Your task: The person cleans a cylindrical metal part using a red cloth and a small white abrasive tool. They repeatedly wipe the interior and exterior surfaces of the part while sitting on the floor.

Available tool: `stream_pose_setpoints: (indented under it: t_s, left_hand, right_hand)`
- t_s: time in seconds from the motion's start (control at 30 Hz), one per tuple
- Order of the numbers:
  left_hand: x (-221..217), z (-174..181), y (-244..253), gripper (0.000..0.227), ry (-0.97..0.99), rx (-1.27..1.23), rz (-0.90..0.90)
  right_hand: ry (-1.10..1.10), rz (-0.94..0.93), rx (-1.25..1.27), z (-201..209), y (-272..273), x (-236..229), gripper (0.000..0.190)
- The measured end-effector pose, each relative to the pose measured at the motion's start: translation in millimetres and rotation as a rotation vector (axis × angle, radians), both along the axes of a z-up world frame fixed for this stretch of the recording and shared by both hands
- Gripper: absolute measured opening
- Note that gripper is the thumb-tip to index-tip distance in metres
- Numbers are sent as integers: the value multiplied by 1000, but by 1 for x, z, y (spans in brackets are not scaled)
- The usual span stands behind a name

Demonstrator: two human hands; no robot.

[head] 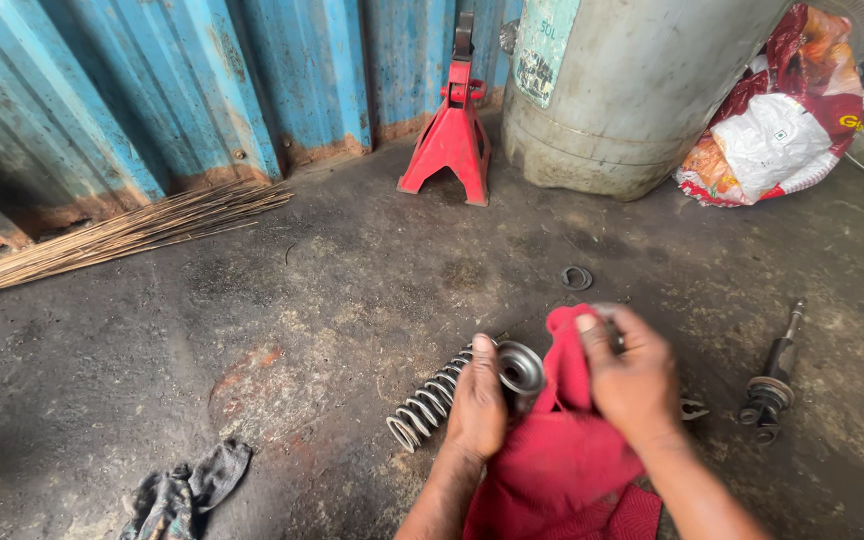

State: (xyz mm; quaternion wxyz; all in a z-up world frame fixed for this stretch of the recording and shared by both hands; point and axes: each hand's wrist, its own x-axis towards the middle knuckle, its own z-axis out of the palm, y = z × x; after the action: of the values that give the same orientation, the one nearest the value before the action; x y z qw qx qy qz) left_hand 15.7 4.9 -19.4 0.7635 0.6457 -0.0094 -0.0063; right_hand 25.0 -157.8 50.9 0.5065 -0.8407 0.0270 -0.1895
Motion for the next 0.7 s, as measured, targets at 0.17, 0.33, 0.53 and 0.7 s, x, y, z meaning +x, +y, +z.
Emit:
stream_pose_setpoints:
  t_s: [0.17,0.33,0.53,0.7]
  left_hand:
    - [1,-6,-3,80,-65,273,-10]
    - [-6,-7,-5,81,-131,330,40]
    - [7,-17,0,88,-118,96,115]
    - [17,-19,6,88,279,-78,109]
  right_hand:
    - [203,162,49,-16,6,-9,18]
    - [-20,325,-149,-33,30,-30,24]
    - [82,629,-488,0,-14,-14,22]
    - [567,246,-714,17,-29,-12,52]
